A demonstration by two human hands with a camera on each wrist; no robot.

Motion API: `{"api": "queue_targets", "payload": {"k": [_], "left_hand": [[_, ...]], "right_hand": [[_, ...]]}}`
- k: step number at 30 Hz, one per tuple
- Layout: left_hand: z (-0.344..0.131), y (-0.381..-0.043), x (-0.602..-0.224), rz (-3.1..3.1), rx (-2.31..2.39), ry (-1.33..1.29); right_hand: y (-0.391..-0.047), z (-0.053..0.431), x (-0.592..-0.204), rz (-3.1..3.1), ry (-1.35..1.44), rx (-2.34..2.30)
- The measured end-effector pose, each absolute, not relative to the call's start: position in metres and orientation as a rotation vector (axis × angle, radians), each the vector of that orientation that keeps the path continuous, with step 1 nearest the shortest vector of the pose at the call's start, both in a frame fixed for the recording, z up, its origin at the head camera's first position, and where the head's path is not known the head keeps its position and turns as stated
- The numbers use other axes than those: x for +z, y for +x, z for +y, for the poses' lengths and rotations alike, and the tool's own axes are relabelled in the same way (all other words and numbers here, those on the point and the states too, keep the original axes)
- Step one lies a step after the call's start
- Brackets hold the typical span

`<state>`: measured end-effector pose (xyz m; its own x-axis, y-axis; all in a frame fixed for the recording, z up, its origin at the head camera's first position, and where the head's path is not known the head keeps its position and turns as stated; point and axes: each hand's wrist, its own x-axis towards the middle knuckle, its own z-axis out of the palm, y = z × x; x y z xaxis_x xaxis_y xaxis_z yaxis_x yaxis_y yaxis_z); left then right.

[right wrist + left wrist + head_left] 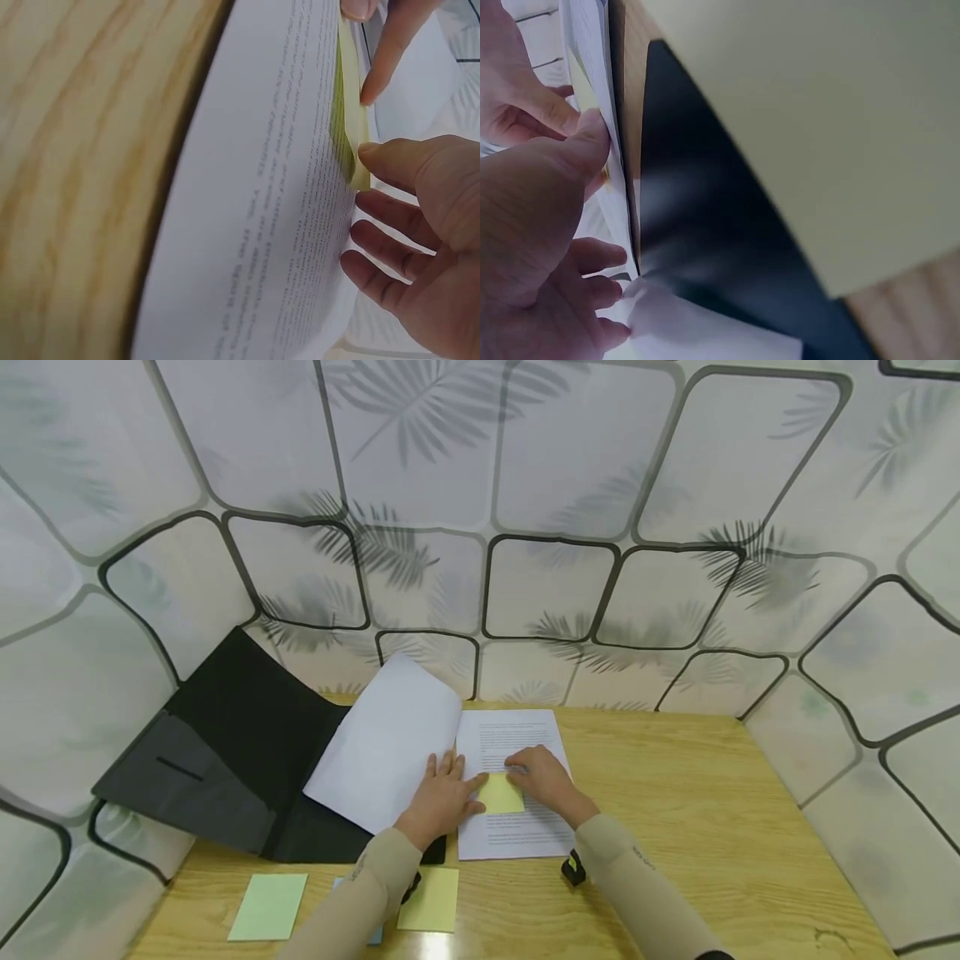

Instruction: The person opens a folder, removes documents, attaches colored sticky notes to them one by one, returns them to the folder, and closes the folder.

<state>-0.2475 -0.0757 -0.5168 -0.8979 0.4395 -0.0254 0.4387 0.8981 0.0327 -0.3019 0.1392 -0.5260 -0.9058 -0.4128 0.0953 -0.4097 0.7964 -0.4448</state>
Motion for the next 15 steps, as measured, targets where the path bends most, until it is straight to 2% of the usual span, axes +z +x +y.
{"api": "queue_targets", "payload": {"k": [10,15], "left_hand": [[-0.075,-0.252,-0.514,2.967,-0.029,0.683],[-0.076,-0.254,-0.516,2.952,0.002,0.708]], "right_hand": [[-0.283,0.139,-0.53,2.965,-0.909,-0.231],[-0.274,0.141,-0.532,2.955,-0.853,-0.112]]}}
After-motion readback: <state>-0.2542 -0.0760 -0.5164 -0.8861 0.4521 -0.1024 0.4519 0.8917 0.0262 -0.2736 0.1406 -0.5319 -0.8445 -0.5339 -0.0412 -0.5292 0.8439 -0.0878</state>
